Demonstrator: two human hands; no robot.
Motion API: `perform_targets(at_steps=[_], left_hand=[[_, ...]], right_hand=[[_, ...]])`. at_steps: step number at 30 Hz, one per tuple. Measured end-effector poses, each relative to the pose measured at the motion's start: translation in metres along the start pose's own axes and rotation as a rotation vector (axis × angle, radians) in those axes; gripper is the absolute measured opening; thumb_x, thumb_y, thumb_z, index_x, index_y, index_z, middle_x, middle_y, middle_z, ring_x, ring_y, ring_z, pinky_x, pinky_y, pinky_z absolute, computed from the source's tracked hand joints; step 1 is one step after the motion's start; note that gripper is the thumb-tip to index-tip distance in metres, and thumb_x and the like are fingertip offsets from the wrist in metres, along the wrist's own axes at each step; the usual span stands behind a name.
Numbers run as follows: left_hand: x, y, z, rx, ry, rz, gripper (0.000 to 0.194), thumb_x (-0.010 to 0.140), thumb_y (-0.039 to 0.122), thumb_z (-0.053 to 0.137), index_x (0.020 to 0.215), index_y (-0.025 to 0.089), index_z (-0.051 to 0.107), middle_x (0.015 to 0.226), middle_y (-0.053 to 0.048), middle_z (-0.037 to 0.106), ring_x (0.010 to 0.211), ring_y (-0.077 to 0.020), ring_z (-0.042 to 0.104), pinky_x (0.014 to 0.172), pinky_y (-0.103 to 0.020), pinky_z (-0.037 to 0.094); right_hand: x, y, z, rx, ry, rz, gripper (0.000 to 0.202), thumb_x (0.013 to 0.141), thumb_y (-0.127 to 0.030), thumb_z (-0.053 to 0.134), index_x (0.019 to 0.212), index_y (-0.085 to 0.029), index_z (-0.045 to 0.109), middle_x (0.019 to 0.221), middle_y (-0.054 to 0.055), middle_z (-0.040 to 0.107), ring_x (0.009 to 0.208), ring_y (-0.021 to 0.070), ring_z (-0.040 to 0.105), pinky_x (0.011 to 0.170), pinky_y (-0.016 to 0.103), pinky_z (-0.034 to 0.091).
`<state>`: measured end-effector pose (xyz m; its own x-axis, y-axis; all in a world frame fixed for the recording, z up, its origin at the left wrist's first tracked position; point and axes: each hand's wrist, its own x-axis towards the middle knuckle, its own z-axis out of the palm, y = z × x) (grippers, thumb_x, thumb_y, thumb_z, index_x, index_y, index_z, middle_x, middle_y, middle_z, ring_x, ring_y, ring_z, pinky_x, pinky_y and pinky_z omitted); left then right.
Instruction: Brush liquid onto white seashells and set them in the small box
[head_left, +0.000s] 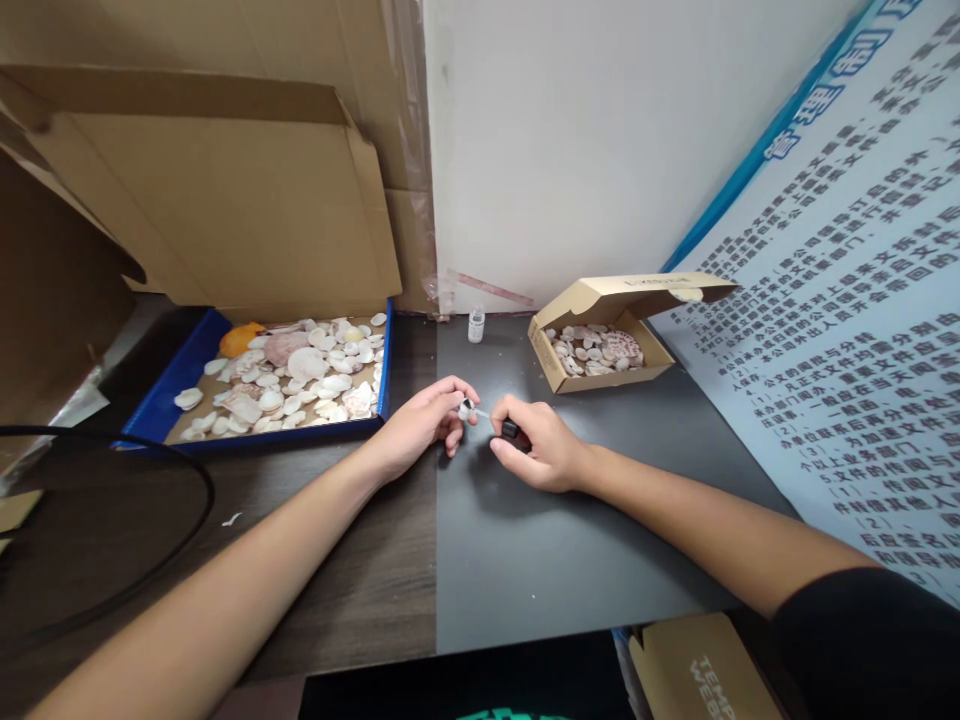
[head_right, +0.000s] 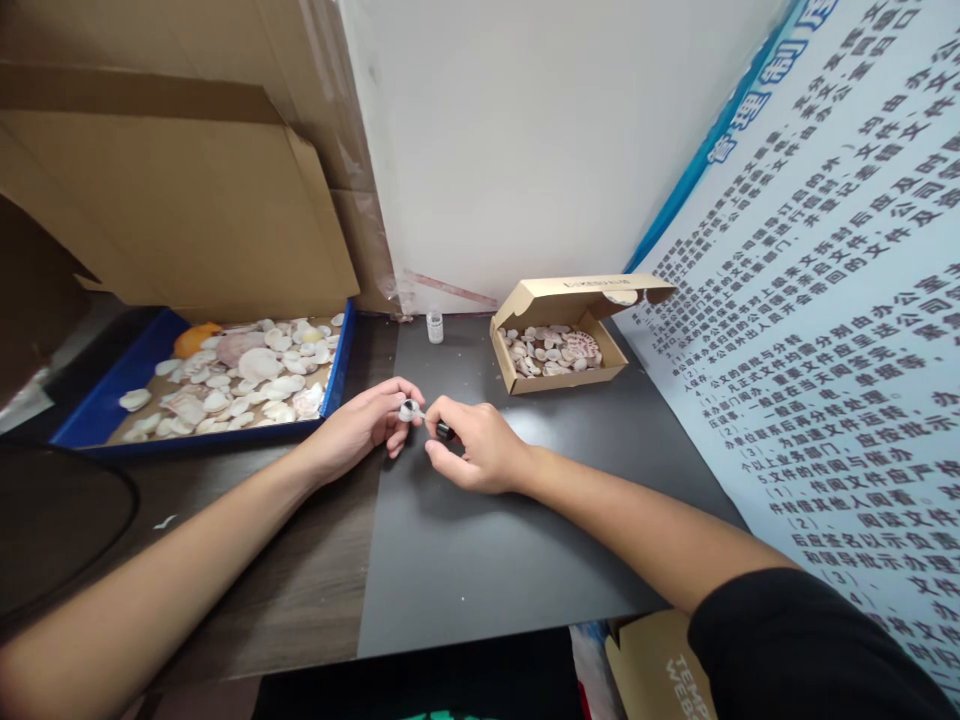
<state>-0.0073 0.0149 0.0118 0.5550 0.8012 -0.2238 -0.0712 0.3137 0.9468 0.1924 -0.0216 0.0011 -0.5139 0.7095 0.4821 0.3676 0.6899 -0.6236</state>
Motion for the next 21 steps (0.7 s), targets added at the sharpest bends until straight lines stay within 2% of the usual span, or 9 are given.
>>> perform_targets(at_steps=[3, 8, 10, 14, 18, 21], left_hand=[[-0.0006, 0.0010, 0.0008, 0.001, 0.006, -0.002, 0.015, 0.087, 0.031, 0.054, 0.093, 0.017, 0.055, 0.077, 0.000, 0.059, 0.047, -0.0064, 0.047, 0.046, -0.021, 0.044], [-0.0002, -0.0001, 0.0004, -0.001, 0.008, -0.002, 0.015, 0.088, 0.030, 0.053, 0.094, 0.017, 0.054, 0.077, 0.000, 0.060, 0.047, -0.0064, 0.047, 0.045, -0.021, 0.044], [0.0001, -0.0007, 0.0000, -0.005, 0.005, 0.002, 0.015, 0.088, 0.030, 0.054, 0.094, 0.017, 0.054, 0.077, 0.001, 0.059, 0.047, -0.0062, 0.046, 0.045, -0.021, 0.045], [0.0001, -0.0007, 0.0002, -0.004, 0.007, 0.007, 0.014, 0.088, 0.029, 0.055, 0.094, 0.016, 0.054, 0.078, 0.001, 0.059, 0.049, -0.0059, 0.046, 0.046, -0.020, 0.044], [0.0005, -0.0006, 0.0006, 0.002, 0.010, 0.002, 0.014, 0.088, 0.029, 0.053, 0.094, 0.017, 0.053, 0.075, 0.001, 0.058, 0.048, -0.0065, 0.046, 0.045, -0.021, 0.044], [0.0006, -0.0008, 0.0005, -0.004, 0.005, 0.009, 0.014, 0.088, 0.030, 0.054, 0.094, 0.017, 0.053, 0.077, 0.001, 0.058, 0.048, -0.0064, 0.046, 0.045, -0.021, 0.044]], right_hand=[[-0.0007, -0.0006, 0.0009, 0.030, -0.039, -0.047, 0.011, 0.083, -0.020, 0.054, 0.079, -0.022, 0.043, 0.063, -0.007, 0.044, 0.046, 0.0080, 0.034, 0.049, 0.022, 0.030], [-0.0003, -0.0004, 0.0011, -0.005, 0.073, -0.042, 0.010, 0.081, -0.016, 0.051, 0.081, -0.022, 0.044, 0.066, -0.006, 0.045, 0.050, 0.0089, 0.036, 0.051, 0.022, 0.032], [0.0005, -0.0014, 0.0016, -0.004, 0.039, -0.032, 0.012, 0.078, -0.012, 0.049, 0.080, -0.022, 0.044, 0.066, -0.005, 0.046, 0.050, 0.0091, 0.036, 0.052, 0.022, 0.032], [0.0012, -0.0035, 0.0030, 0.011, -0.025, -0.104, 0.015, 0.072, -0.008, 0.046, 0.075, -0.022, 0.042, 0.062, -0.005, 0.045, 0.052, 0.0099, 0.036, 0.052, 0.022, 0.032], [0.0013, -0.0037, 0.0038, -0.029, 0.061, -0.066, 0.013, 0.077, -0.008, 0.046, 0.078, -0.022, 0.044, 0.068, -0.004, 0.048, 0.054, 0.0098, 0.038, 0.054, 0.022, 0.033], [0.0013, -0.0035, 0.0037, -0.016, -0.014, -0.053, 0.013, 0.078, -0.009, 0.047, 0.079, -0.022, 0.045, 0.067, -0.004, 0.049, 0.053, 0.0097, 0.039, 0.053, 0.021, 0.034]])
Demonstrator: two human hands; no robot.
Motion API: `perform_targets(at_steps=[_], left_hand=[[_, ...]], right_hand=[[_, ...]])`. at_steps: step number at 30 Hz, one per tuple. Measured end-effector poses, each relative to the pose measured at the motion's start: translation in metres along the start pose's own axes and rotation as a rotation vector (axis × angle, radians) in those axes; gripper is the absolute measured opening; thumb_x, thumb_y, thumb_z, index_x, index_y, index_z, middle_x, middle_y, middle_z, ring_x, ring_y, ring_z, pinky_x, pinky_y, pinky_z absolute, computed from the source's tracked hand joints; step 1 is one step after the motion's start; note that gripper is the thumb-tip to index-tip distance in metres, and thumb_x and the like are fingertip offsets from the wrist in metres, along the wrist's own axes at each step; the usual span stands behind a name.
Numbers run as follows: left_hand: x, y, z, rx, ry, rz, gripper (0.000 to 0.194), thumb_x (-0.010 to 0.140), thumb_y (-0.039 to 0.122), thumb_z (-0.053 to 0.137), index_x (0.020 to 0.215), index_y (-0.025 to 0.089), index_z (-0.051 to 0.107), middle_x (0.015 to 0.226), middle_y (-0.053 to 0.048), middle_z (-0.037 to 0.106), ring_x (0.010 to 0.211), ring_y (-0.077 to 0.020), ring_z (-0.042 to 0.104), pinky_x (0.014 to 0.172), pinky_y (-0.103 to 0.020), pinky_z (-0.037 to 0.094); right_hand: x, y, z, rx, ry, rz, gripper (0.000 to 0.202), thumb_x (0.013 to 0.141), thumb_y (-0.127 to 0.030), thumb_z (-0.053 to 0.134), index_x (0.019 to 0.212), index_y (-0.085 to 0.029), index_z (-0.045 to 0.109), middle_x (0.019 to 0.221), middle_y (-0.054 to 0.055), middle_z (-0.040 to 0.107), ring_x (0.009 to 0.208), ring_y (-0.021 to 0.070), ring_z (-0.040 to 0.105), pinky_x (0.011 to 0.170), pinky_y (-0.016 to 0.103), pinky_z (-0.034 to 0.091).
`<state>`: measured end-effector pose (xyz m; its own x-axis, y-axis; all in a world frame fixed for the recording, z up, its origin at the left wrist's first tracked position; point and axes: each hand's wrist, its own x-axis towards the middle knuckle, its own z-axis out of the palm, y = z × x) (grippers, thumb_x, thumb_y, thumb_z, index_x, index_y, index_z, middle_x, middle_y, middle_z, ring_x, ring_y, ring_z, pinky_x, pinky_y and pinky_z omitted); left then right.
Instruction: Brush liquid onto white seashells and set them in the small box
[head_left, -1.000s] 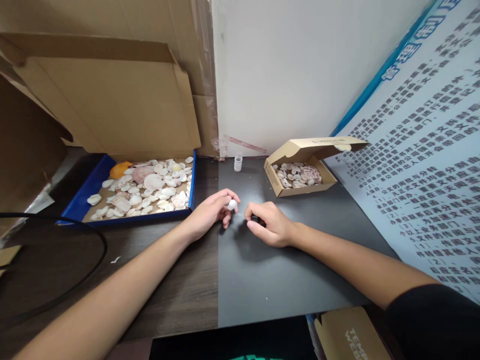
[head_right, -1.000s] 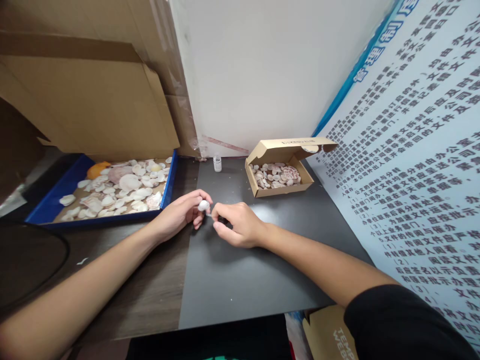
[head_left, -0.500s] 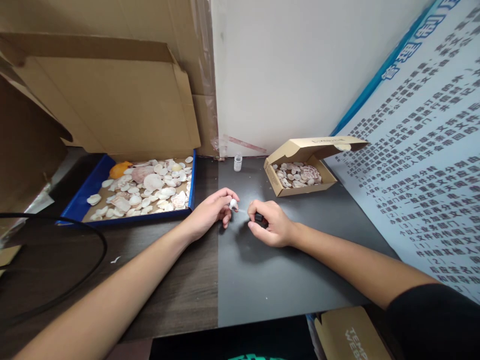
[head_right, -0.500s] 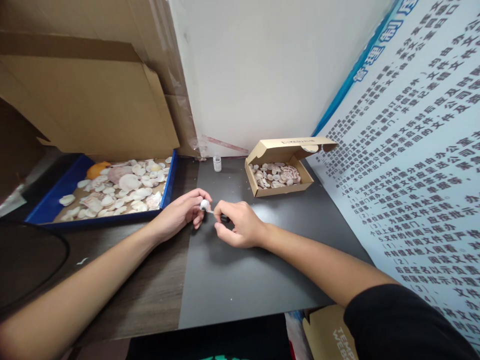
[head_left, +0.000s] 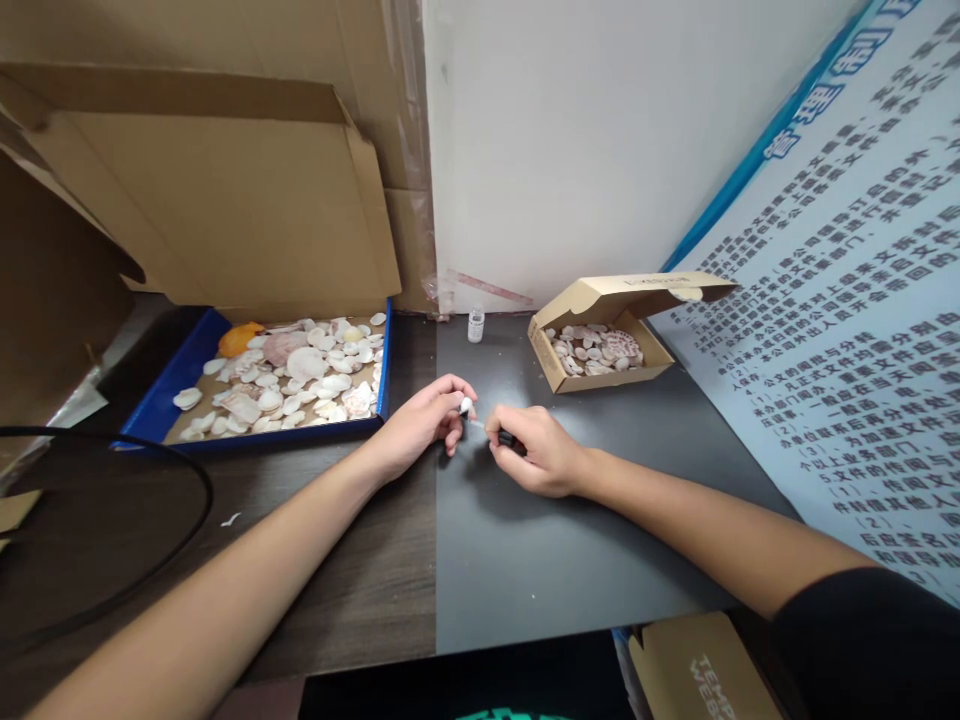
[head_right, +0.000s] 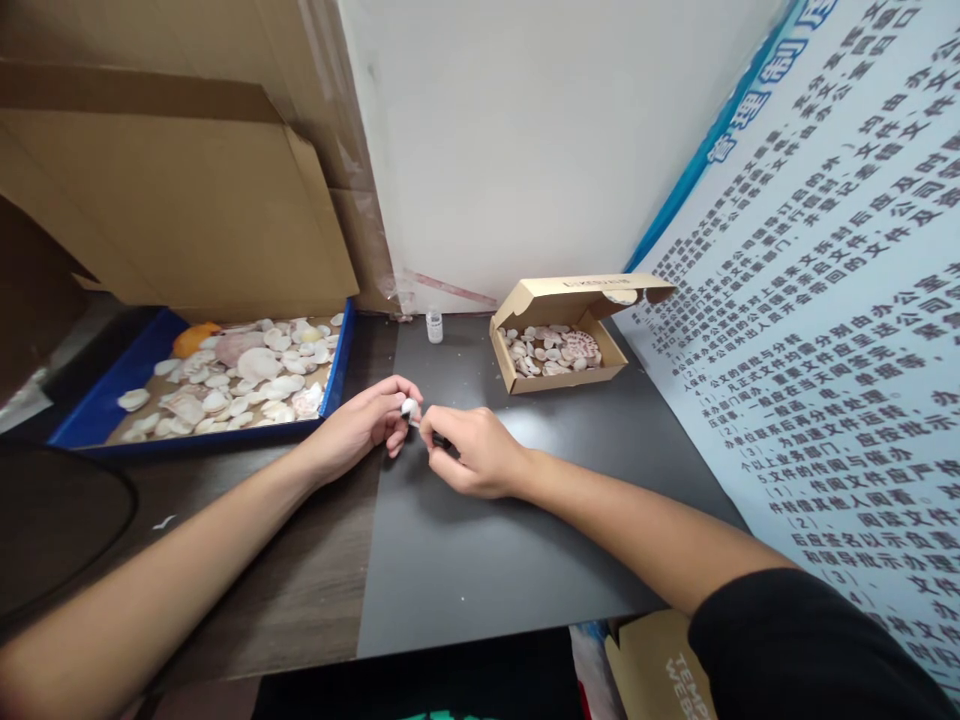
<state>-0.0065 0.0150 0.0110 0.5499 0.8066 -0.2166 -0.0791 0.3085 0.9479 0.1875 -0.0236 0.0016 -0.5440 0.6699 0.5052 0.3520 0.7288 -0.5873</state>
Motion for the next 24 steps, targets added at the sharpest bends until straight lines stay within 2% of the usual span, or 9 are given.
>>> perform_targets(at_steps=[2, 7, 11, 16, 21, 24], left_hand=[[-0.0002, -0.0002, -0.0002, -0.003, 0.003, 0.001, 0.014, 0.087, 0.029, 0.055, 0.094, 0.017, 0.053, 0.078, 0.001, 0.058, 0.049, -0.0063, 0.047, 0.045, -0.021, 0.044], [-0.0008, -0.0006, -0.0005, -0.005, 0.003, 0.002, 0.013, 0.088, 0.029, 0.054, 0.094, 0.017, 0.053, 0.075, 0.002, 0.056, 0.048, -0.0067, 0.046, 0.046, -0.021, 0.045], [-0.0007, 0.0001, 0.0001, -0.002, 0.007, 0.000, 0.013, 0.088, 0.029, 0.054, 0.094, 0.017, 0.053, 0.078, 0.001, 0.058, 0.049, -0.0065, 0.047, 0.046, -0.021, 0.044], [-0.0003, 0.0003, -0.0003, 0.014, -0.002, -0.015, 0.016, 0.090, 0.032, 0.051, 0.093, 0.017, 0.054, 0.074, 0.001, 0.057, 0.048, -0.0072, 0.046, 0.046, -0.021, 0.043], [0.0000, -0.0012, -0.0023, 0.014, -0.018, -0.001, 0.022, 0.092, 0.036, 0.048, 0.090, 0.016, 0.056, 0.069, 0.001, 0.054, 0.047, -0.0070, 0.044, 0.046, -0.020, 0.043], [0.0000, -0.0019, -0.0028, 0.005, -0.019, -0.003, 0.021, 0.092, 0.037, 0.049, 0.091, 0.016, 0.055, 0.069, 0.001, 0.053, 0.048, -0.0075, 0.044, 0.046, -0.020, 0.042]], right_hand=[[-0.0001, 0.0000, -0.0002, 0.029, -0.034, -0.026, 0.013, 0.077, -0.009, 0.048, 0.078, -0.022, 0.045, 0.065, -0.005, 0.049, 0.052, 0.0095, 0.037, 0.053, 0.021, 0.033], [0.0000, -0.0004, 0.0000, 0.007, 0.049, 0.009, 0.013, 0.080, -0.009, 0.048, 0.081, -0.021, 0.046, 0.069, -0.004, 0.050, 0.052, 0.0089, 0.038, 0.053, 0.021, 0.033], [-0.0001, -0.0003, -0.0002, 0.038, -0.041, -0.010, 0.013, 0.077, -0.009, 0.048, 0.078, -0.022, 0.044, 0.064, -0.005, 0.048, 0.051, 0.0094, 0.037, 0.052, 0.022, 0.033], [-0.0008, 0.0005, -0.0012, -0.003, 0.099, 0.013, 0.013, 0.079, -0.009, 0.047, 0.079, -0.022, 0.045, 0.068, -0.004, 0.049, 0.054, 0.0102, 0.039, 0.054, 0.022, 0.034], [-0.0010, -0.0005, -0.0014, 0.038, -0.005, -0.035, 0.015, 0.078, -0.008, 0.050, 0.078, -0.022, 0.045, 0.064, -0.006, 0.046, 0.050, 0.0090, 0.036, 0.051, 0.021, 0.032], [-0.0013, -0.0007, -0.0011, 0.031, 0.050, -0.024, 0.013, 0.081, -0.010, 0.050, 0.080, -0.022, 0.045, 0.066, -0.005, 0.049, 0.051, 0.0090, 0.038, 0.052, 0.021, 0.033]])
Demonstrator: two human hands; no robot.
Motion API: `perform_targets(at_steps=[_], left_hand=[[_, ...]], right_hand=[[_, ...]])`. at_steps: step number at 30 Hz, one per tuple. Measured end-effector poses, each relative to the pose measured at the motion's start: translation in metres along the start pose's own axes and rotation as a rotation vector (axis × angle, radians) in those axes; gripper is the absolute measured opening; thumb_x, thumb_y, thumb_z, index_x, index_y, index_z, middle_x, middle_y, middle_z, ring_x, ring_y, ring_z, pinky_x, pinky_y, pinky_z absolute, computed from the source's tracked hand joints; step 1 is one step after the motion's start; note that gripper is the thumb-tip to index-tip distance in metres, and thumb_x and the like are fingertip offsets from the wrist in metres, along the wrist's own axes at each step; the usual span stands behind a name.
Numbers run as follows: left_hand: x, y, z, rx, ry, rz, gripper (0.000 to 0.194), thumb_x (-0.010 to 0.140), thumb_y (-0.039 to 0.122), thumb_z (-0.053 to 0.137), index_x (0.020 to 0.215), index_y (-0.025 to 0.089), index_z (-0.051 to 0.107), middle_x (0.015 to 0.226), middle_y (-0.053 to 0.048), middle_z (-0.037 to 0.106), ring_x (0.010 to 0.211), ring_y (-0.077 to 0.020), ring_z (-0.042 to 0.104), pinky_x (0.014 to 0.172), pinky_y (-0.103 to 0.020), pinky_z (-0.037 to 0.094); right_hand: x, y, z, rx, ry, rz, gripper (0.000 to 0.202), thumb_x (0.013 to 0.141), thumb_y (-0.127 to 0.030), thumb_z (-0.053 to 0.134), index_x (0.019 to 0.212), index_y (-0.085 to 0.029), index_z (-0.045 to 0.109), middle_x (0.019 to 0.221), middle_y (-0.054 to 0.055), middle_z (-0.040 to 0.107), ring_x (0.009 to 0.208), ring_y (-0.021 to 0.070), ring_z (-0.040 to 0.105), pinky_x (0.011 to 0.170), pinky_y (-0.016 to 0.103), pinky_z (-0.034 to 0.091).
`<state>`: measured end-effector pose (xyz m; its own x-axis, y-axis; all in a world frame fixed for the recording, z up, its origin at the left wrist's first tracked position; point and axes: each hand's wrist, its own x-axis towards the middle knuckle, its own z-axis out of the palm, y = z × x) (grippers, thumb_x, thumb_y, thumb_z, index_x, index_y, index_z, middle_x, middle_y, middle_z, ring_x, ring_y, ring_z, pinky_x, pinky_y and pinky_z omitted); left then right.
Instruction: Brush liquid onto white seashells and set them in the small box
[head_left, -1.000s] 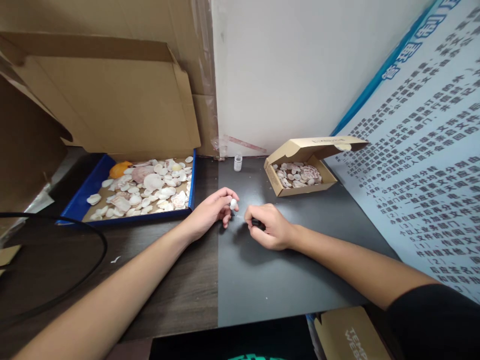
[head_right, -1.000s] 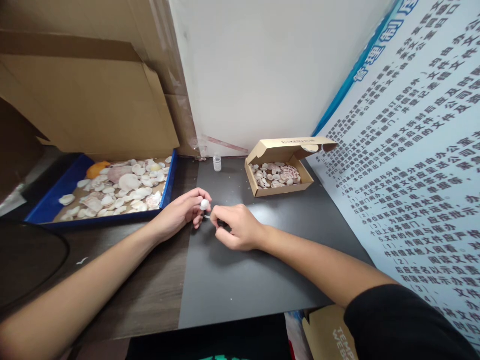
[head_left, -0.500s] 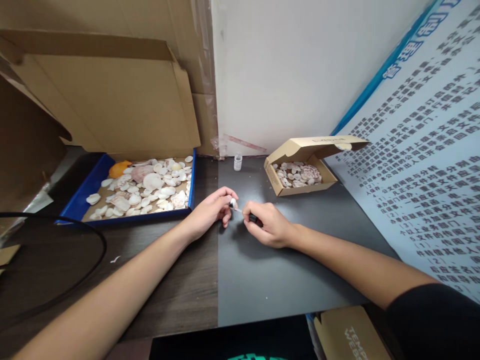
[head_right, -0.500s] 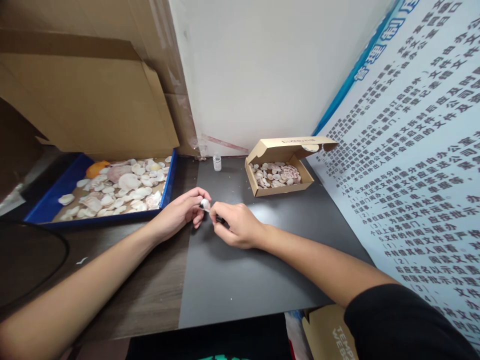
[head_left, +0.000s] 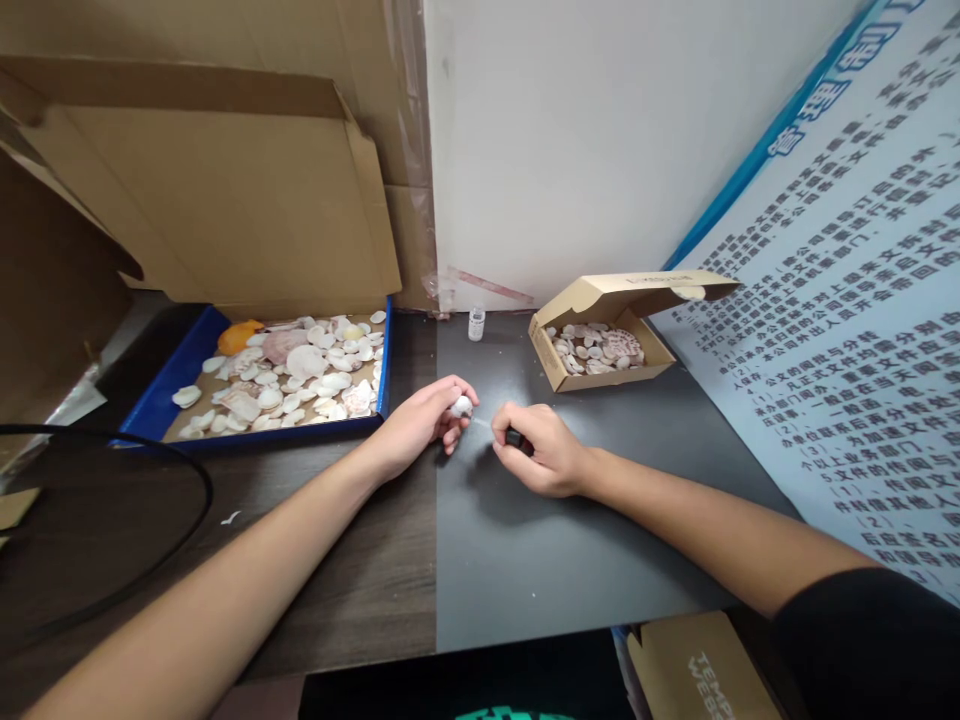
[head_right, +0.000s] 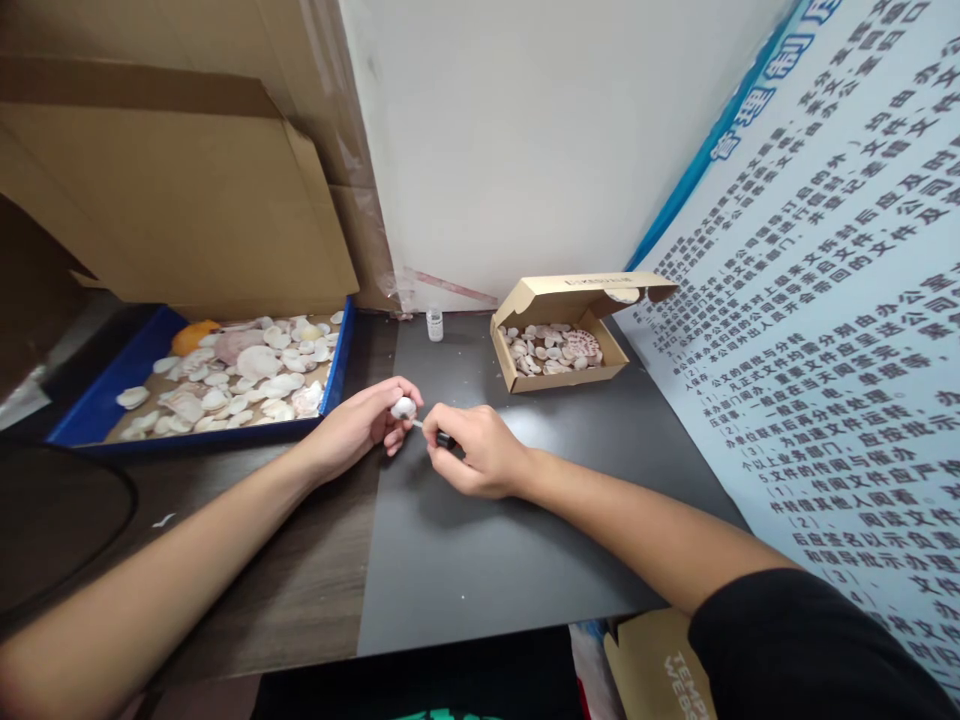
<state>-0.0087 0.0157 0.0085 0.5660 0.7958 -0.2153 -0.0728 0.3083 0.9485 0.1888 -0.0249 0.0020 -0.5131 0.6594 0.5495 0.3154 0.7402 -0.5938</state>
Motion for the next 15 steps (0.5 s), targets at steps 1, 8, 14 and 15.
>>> perform_targets(at_steps=[1, 8, 14, 15], left_hand=[[-0.0001, -0.0001, 0.0001, -0.007, -0.001, -0.002, 0.021, 0.092, 0.037, 0.049, 0.092, 0.017, 0.055, 0.068, 0.002, 0.053, 0.048, -0.0077, 0.043, 0.046, -0.020, 0.042], [-0.0017, 0.0023, 0.0026, -0.002, 0.006, 0.000, 0.019, 0.092, 0.036, 0.050, 0.091, 0.017, 0.054, 0.068, 0.002, 0.053, 0.049, -0.0078, 0.044, 0.047, -0.020, 0.042], [-0.0011, 0.0019, 0.0021, 0.010, -0.012, 0.004, 0.024, 0.092, 0.041, 0.052, 0.089, 0.018, 0.055, 0.064, 0.003, 0.052, 0.048, -0.0084, 0.043, 0.047, -0.020, 0.041], [-0.0008, 0.0015, 0.0018, 0.021, -0.011, 0.012, 0.025, 0.091, 0.042, 0.052, 0.088, 0.017, 0.056, 0.063, 0.003, 0.051, 0.048, -0.0082, 0.042, 0.047, -0.020, 0.041]], right_hand=[[-0.0001, 0.0001, 0.0001, -0.016, 0.024, 0.023, 0.012, 0.082, -0.010, 0.050, 0.082, -0.022, 0.046, 0.067, -0.005, 0.049, 0.051, 0.0090, 0.039, 0.052, 0.021, 0.034], [0.0004, 0.0000, -0.0001, -0.020, -0.045, -0.022, 0.013, 0.080, -0.010, 0.050, 0.080, -0.022, 0.045, 0.063, -0.006, 0.047, 0.050, 0.0091, 0.038, 0.052, 0.021, 0.034], [0.0005, 0.0002, -0.0003, -0.042, -0.003, 0.034, 0.012, 0.080, -0.010, 0.049, 0.081, -0.022, 0.046, 0.063, -0.006, 0.047, 0.049, 0.0089, 0.039, 0.051, 0.021, 0.034], [0.0003, 0.0004, -0.0002, -0.032, -0.022, 0.018, 0.013, 0.079, -0.010, 0.049, 0.080, -0.022, 0.046, 0.062, -0.006, 0.047, 0.049, 0.0090, 0.038, 0.051, 0.021, 0.033]])
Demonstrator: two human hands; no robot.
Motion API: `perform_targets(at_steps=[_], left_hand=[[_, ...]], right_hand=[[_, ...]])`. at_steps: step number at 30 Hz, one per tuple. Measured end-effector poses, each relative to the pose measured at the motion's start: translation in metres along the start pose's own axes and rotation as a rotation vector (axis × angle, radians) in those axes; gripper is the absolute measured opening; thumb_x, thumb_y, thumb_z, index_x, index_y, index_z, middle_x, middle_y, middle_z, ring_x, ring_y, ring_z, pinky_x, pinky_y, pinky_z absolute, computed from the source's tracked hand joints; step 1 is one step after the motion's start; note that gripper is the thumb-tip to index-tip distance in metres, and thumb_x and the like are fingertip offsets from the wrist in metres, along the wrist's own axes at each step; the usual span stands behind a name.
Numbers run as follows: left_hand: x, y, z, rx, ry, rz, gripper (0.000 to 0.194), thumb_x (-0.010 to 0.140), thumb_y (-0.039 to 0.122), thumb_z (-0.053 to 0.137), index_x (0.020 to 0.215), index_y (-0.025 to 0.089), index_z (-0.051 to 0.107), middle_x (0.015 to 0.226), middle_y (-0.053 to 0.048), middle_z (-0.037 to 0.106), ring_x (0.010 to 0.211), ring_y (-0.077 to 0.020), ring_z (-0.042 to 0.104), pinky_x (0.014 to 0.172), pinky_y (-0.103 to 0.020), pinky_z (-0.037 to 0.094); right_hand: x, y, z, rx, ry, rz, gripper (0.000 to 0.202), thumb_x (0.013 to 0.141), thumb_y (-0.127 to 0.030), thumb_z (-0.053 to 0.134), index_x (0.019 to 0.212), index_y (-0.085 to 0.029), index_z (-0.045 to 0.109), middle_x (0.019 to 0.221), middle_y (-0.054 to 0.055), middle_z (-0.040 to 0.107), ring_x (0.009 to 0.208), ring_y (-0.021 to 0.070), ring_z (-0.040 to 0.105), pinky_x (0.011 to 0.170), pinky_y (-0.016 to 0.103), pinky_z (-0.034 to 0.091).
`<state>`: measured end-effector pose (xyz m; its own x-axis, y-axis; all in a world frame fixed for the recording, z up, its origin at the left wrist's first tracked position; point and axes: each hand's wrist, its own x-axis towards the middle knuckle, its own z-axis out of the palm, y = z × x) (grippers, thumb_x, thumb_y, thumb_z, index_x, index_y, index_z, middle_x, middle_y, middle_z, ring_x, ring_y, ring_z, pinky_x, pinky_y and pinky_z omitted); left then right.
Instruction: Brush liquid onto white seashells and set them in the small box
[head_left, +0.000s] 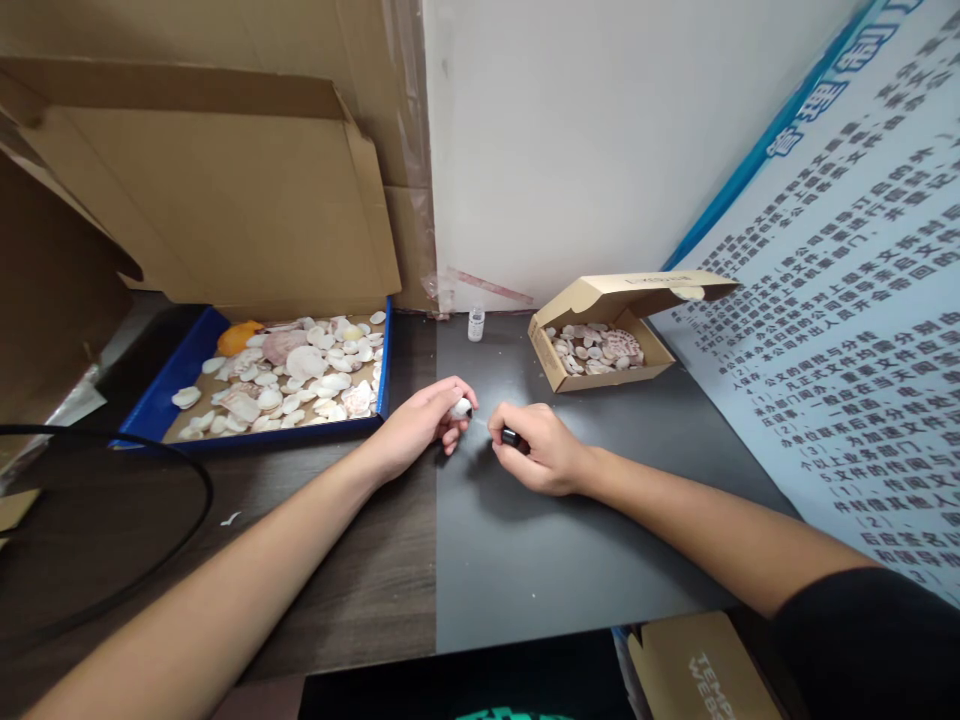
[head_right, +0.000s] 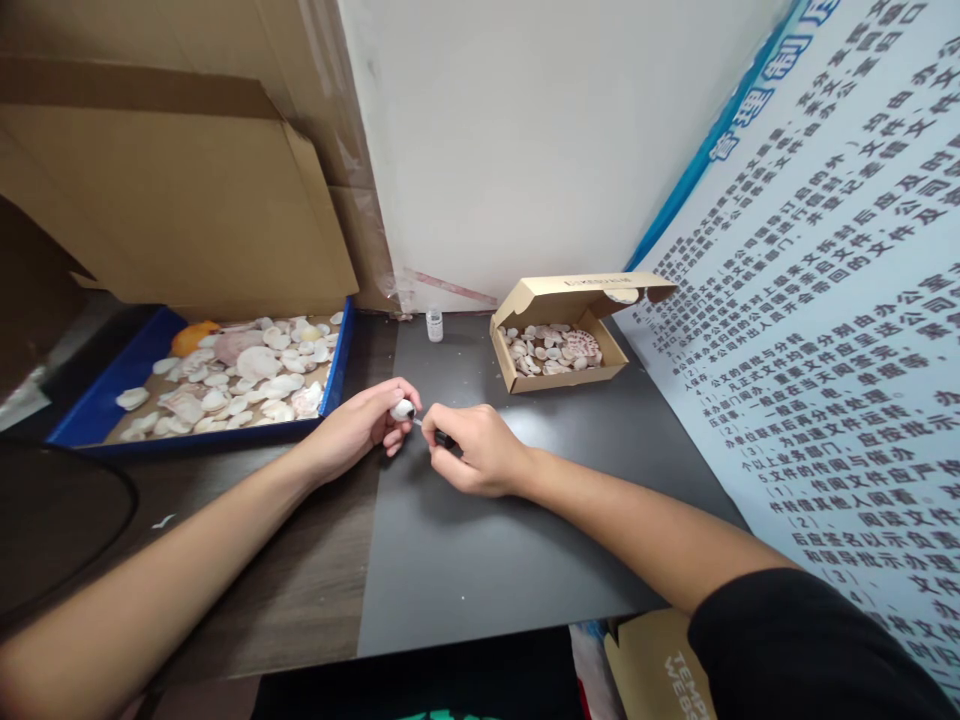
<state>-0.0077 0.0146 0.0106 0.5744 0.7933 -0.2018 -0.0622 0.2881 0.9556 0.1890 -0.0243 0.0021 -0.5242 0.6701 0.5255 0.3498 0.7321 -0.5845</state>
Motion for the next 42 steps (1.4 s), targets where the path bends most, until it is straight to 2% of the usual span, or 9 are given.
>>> perform_targets(at_steps=[3, 7, 11, 16, 22, 27, 32, 37, 42], left_hand=[[0.0006, -0.0008, -0.0005, 0.029, 0.005, 0.016, 0.027, 0.092, 0.044, 0.053, 0.087, 0.017, 0.056, 0.062, 0.004, 0.049, 0.048, -0.0076, 0.040, 0.047, -0.020, 0.041], [0.0009, -0.0015, -0.0006, 0.028, -0.004, 0.005, 0.027, 0.092, 0.043, 0.051, 0.088, 0.017, 0.057, 0.062, 0.003, 0.050, 0.048, -0.0075, 0.039, 0.047, -0.020, 0.042], [0.0007, -0.0018, -0.0006, 0.043, 0.005, 0.010, 0.030, 0.092, 0.045, 0.052, 0.086, 0.017, 0.057, 0.062, 0.003, 0.049, 0.048, -0.0073, 0.039, 0.047, -0.020, 0.042], [0.0004, -0.0011, -0.0005, 0.037, 0.002, 0.004, 0.028, 0.092, 0.043, 0.052, 0.087, 0.017, 0.057, 0.062, 0.003, 0.050, 0.048, -0.0075, 0.039, 0.047, -0.020, 0.041], [0.0007, -0.0010, -0.0011, 0.014, 0.013, -0.010, 0.027, 0.091, 0.043, 0.053, 0.087, 0.017, 0.056, 0.062, 0.003, 0.051, 0.047, -0.0075, 0.041, 0.047, -0.020, 0.041], [0.0004, -0.0006, -0.0006, -0.004, 0.006, -0.012, 0.024, 0.091, 0.042, 0.053, 0.089, 0.017, 0.055, 0.064, 0.002, 0.053, 0.048, -0.0084, 0.044, 0.047, -0.021, 0.042], [-0.0003, 0.0004, -0.0002, -0.003, 0.012, -0.020, 0.020, 0.091, 0.036, 0.052, 0.089, 0.017, 0.054, 0.065, 0.001, 0.056, 0.048, -0.0082, 0.044, 0.048, -0.021, 0.043], [-0.0004, 0.0011, 0.0004, -0.010, 0.010, -0.021, 0.017, 0.090, 0.034, 0.051, 0.089, 0.017, 0.054, 0.066, 0.000, 0.057, 0.048, -0.0083, 0.045, 0.048, -0.021, 0.043], [-0.0002, 0.0010, 0.0004, -0.013, 0.015, -0.010, 0.017, 0.088, 0.033, 0.052, 0.087, 0.017, 0.055, 0.067, 0.000, 0.057, 0.046, -0.0077, 0.044, 0.047, -0.021, 0.042]], right_hand=[[-0.0006, 0.0008, 0.0002, 0.026, 0.016, -0.059, 0.013, 0.078, -0.009, 0.049, 0.078, -0.022, 0.046, 0.063, -0.006, 0.048, 0.051, 0.0092, 0.039, 0.052, 0.021, 0.034], [-0.0006, 0.0012, -0.0003, -0.004, 0.078, -0.018, 0.013, 0.080, -0.009, 0.050, 0.081, -0.022, 0.046, 0.065, -0.005, 0.048, 0.051, 0.0089, 0.040, 0.052, 0.021, 0.034], [-0.0004, 0.0012, -0.0011, 0.005, 0.016, -0.043, 0.013, 0.076, -0.009, 0.048, 0.075, -0.022, 0.045, 0.060, -0.006, 0.045, 0.049, 0.0093, 0.037, 0.051, 0.022, 0.033], [-0.0002, 0.0015, -0.0008, 0.008, 0.064, -0.040, 0.012, 0.079, -0.010, 0.048, 0.078, -0.022, 0.046, 0.065, -0.004, 0.050, 0.052, 0.0098, 0.041, 0.053, 0.022, 0.035], [-0.0001, 0.0022, -0.0011, 0.011, 0.014, -0.052, 0.014, 0.074, -0.009, 0.047, 0.075, -0.022, 0.044, 0.062, -0.006, 0.045, 0.051, 0.0098, 0.036, 0.052, 0.022, 0.032], [0.0004, 0.0021, -0.0010, -0.002, 0.054, -0.025, 0.013, 0.079, -0.009, 0.047, 0.079, -0.022, 0.046, 0.069, -0.003, 0.051, 0.056, 0.0106, 0.042, 0.055, 0.022, 0.036], [0.0004, 0.0019, -0.0013, 0.010, 0.013, -0.041, 0.015, 0.074, -0.007, 0.047, 0.075, -0.022, 0.044, 0.063, -0.005, 0.045, 0.052, 0.0100, 0.035, 0.052, 0.023, 0.032], [0.0006, 0.0016, -0.0004, 0.001, 0.047, -0.038, 0.013, 0.078, -0.009, 0.046, 0.077, -0.022, 0.045, 0.069, -0.003, 0.050, 0.057, 0.0111, 0.041, 0.056, 0.023, 0.035], [0.0005, 0.0017, -0.0008, 0.022, -0.024, -0.052, 0.013, 0.073, -0.009, 0.046, 0.073, -0.022, 0.044, 0.062, -0.005, 0.047, 0.051, 0.0104, 0.036, 0.052, 0.023, 0.032]])
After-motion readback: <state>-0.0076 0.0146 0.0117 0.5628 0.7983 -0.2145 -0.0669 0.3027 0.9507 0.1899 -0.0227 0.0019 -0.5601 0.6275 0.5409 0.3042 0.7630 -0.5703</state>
